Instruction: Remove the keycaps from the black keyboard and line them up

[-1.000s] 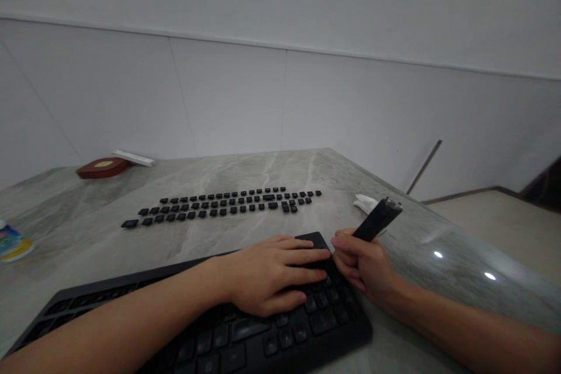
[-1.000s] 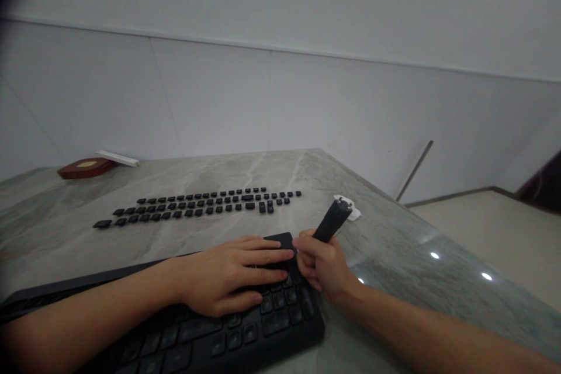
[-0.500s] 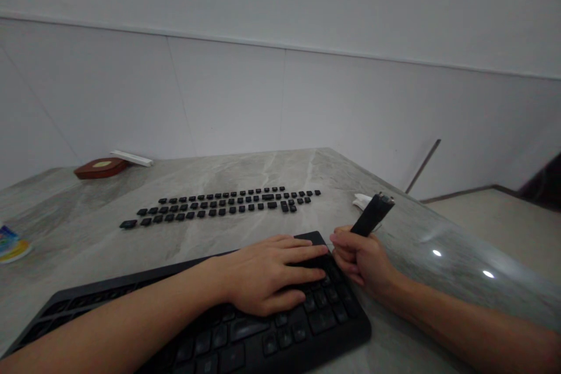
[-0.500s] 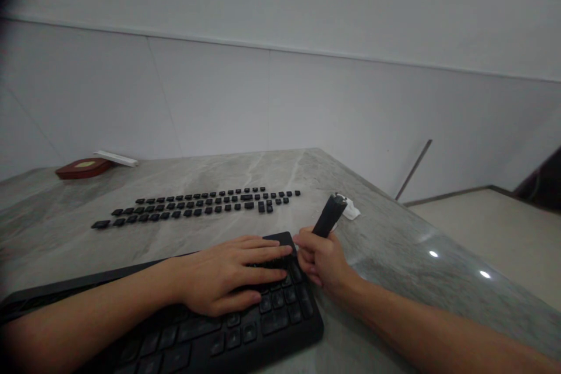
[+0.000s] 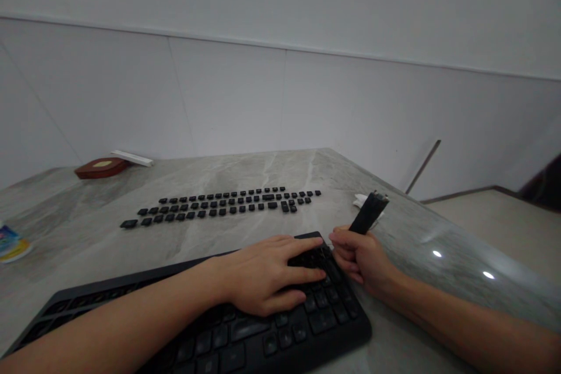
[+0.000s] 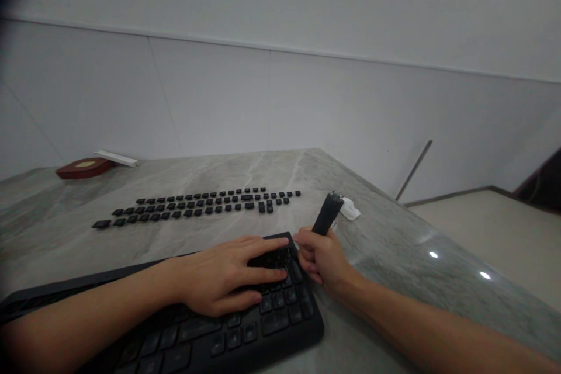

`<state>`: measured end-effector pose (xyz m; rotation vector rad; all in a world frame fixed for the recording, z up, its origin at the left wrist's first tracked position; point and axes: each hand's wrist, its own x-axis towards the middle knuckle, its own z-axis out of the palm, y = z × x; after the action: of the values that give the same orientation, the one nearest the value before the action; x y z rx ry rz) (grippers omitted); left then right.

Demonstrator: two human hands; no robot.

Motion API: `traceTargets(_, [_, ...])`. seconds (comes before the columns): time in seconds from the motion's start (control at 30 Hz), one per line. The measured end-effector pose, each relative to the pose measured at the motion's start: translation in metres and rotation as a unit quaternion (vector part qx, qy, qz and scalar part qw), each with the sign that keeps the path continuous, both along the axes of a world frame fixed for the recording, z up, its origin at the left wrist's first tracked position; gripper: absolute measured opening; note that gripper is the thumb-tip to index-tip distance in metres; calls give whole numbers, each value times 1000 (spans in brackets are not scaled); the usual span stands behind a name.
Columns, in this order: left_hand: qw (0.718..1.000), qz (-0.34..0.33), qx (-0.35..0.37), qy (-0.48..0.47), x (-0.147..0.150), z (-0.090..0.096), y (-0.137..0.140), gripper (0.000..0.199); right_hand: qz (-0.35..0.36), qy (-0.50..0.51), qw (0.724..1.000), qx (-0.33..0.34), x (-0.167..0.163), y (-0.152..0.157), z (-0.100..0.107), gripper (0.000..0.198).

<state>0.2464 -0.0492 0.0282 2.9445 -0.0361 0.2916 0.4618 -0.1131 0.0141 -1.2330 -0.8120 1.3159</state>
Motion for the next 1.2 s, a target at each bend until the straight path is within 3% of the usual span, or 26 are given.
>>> traceTargets(0.27, [1000,0,-8,-3,0,0,0,46,57,0,998,34,6,2,-2,45])
traceTargets(0.37, [1000,1,-7,0,-1,0,0,47,64,-8,994,85,11,2,0,48])
traceTargets(0.43, [1000,1,-7,1,-1,1,0,46,44,-61,985,154,18,2,3,47])
traceTargets(0.5, [1000,0,-10,-3,-1,1,0,46,10,-197,949,247,28,3,6,44])
traceTargets(0.57, [1000,0,-14,-8,0,0,0,46,11,-362,875,321,38,5,9,38])
traceTargets(0.63, [1000,-1,-16,-9,0,0,0,46,59,-466,810,351,45,6,11,35])
traceTargets(0.73, [1000,1,-14,-8,0,0,0,46,153,-511,772,344,49,8,13,32])
traceTargets(0.87, [1000,3,-5,-2,0,1,0,46,233,-515,759,323,47,11,12,31])
traceTargets(1.2, [1000,4,0,6,0,2,-1,46,238,-498,768,326,45,12,11,30])
